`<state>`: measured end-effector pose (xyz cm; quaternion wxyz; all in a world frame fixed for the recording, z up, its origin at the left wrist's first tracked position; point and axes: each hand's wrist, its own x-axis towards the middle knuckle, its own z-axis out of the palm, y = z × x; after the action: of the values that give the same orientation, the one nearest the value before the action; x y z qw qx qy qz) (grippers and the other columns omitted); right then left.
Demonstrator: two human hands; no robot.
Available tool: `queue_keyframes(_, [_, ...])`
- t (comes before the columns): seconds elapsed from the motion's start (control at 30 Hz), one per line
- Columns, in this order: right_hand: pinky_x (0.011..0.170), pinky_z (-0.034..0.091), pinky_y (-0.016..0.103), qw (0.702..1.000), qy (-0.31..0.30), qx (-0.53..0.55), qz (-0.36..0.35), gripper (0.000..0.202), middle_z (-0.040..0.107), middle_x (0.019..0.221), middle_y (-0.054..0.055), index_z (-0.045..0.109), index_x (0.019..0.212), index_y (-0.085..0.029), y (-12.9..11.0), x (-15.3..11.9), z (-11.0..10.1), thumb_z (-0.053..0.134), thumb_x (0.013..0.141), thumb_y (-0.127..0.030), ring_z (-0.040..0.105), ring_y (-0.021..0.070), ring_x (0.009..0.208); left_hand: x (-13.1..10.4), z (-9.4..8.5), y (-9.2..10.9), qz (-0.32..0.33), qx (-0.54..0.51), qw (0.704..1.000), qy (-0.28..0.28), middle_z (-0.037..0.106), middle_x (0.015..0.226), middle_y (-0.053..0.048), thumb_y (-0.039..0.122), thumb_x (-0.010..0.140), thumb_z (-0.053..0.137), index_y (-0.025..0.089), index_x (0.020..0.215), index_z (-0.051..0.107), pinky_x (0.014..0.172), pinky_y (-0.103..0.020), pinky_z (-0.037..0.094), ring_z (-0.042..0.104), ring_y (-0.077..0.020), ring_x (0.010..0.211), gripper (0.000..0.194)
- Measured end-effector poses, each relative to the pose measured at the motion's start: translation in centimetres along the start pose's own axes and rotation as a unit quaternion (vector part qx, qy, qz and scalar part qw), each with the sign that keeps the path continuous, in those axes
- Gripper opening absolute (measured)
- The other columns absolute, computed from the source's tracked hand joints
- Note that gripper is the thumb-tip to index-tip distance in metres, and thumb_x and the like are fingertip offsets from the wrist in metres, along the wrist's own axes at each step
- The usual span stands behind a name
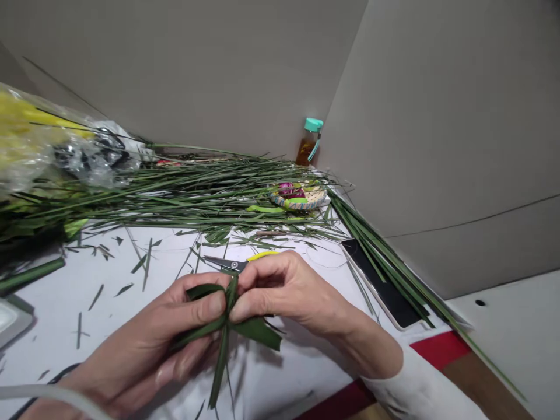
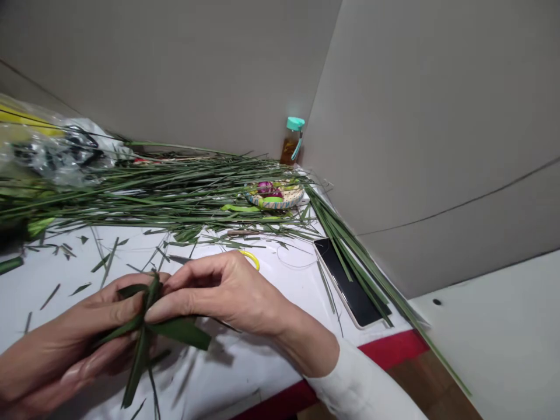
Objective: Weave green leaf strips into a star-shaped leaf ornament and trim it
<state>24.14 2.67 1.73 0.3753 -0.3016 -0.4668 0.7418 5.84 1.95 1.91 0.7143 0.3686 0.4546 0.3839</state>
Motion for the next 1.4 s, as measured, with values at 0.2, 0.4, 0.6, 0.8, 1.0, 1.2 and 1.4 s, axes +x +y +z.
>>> queue_keyframes(0.2, [0.052, 0.037, 0.019, 0.999, 0.010, -0.014, -0.036, 0.019, 0.066, 0.064, -0.004, 0.074, 0.075, -0.016, -0.5, 0.1, -0.2, 0.087, 0.076, -0.030, 0.047, 0.0056, 0.053, 0.1, -0.2, 0.8, -0.024, -0.091, 0.995, 0.044, 0.047, 0.035, 0.009, 0.035, 0.040, 0.103, 0.020, 0.071, 0.080, 0.033, -0.013, 0.039, 0.028, -0.0003, 0.030, 0.041])
queue_keyframes(0.4, [0.046, 0.034, 0.018, 0.997, 0.045, -0.011, -0.060, 0.020, 0.065, 0.062, -0.003, 0.073, 0.076, -0.016, -0.4, 0.3, -0.4, 0.085, 0.078, -0.032, 0.048, 0.0057, 0.049, 0.0, -0.2, 1.4, 0.000, -0.131, 0.984, 0.122, 0.077, 0.077, -0.009, 0.051, 0.028, 0.101, 0.017, 0.076, 0.081, 0.054, -0.026, 0.062, 0.067, -0.0188, 0.064, 0.062])
queue_keyframes(0.6, [0.055, 0.044, 0.017, 0.985, 0.126, 0.023, -0.112, 0.022, 0.065, 0.063, -0.004, 0.070, 0.076, -0.017, -0.5, 0.5, -0.4, 0.085, 0.075, -0.034, 0.056, 0.0062, 0.054, 0.6, -0.7, 0.9, 0.054, -0.123, 0.979, 0.154, 0.075, 0.076, 0.001, 0.035, 0.032, 0.101, 0.024, 0.072, 0.079, 0.057, -0.024, 0.061, 0.065, -0.0167, 0.067, 0.047])
queue_keyframes(0.8, [0.055, 0.047, 0.020, 0.980, 0.147, 0.046, -0.125, 0.031, 0.066, 0.063, -0.004, 0.067, 0.078, -0.018, -0.7, 0.7, -0.1, 0.088, 0.069, -0.039, 0.061, 0.0097, 0.055, 1.1, -0.5, -0.1, 0.064, -0.038, 0.995, 0.073, 0.083, 0.101, -0.005, 0.033, 0.054, 0.097, 0.024, 0.092, 0.083, 0.074, -0.025, 0.060, 0.073, -0.0235, 0.091, 0.041])
queue_keyframes(1.0, [0.056, 0.044, 0.020, 0.977, 0.165, 0.013, -0.135, 0.027, 0.069, 0.067, -0.002, 0.066, 0.082, -0.018, -0.1, 0.6, -0.2, 0.084, 0.076, -0.037, 0.057, 0.0086, 0.055, 0.4, -0.1, 0.7, 0.085, -0.049, 0.994, 0.052, 0.082, 0.096, -0.003, 0.045, 0.047, 0.099, 0.028, 0.087, 0.084, 0.071, -0.027, 0.061, 0.074, -0.0233, 0.084, 0.046])
queue_keyframes(1.2, [0.051, 0.040, 0.020, 0.979, 0.146, -0.048, -0.135, 0.026, 0.063, 0.058, -0.005, 0.065, 0.081, -0.018, 0.2, 0.3, 0.3, 0.083, 0.077, -0.036, 0.051, 0.0076, 0.049, -0.2, -0.6, 0.5, 0.124, -0.026, 0.992, -0.012, 0.077, 0.080, -0.003, 0.053, 0.065, 0.089, 0.028, 0.094, 0.084, 0.057, -0.025, 0.056, 0.063, -0.0167, 0.064, 0.039])
queue_keyframes(1.4, [0.050, 0.042, 0.022, 0.978, 0.119, -0.074, -0.155, 0.029, 0.065, 0.060, -0.003, 0.066, 0.082, -0.018, -0.4, -0.3, 0.6, 0.079, 0.081, -0.044, 0.055, 0.0096, 0.047, 0.4, -1.1, 0.3, 0.130, 0.028, 0.990, -0.054, 0.073, 0.065, -0.003, 0.034, 0.071, 0.088, 0.020, 0.088, 0.084, 0.051, -0.025, 0.048, 0.058, -0.0142, 0.054, 0.023])
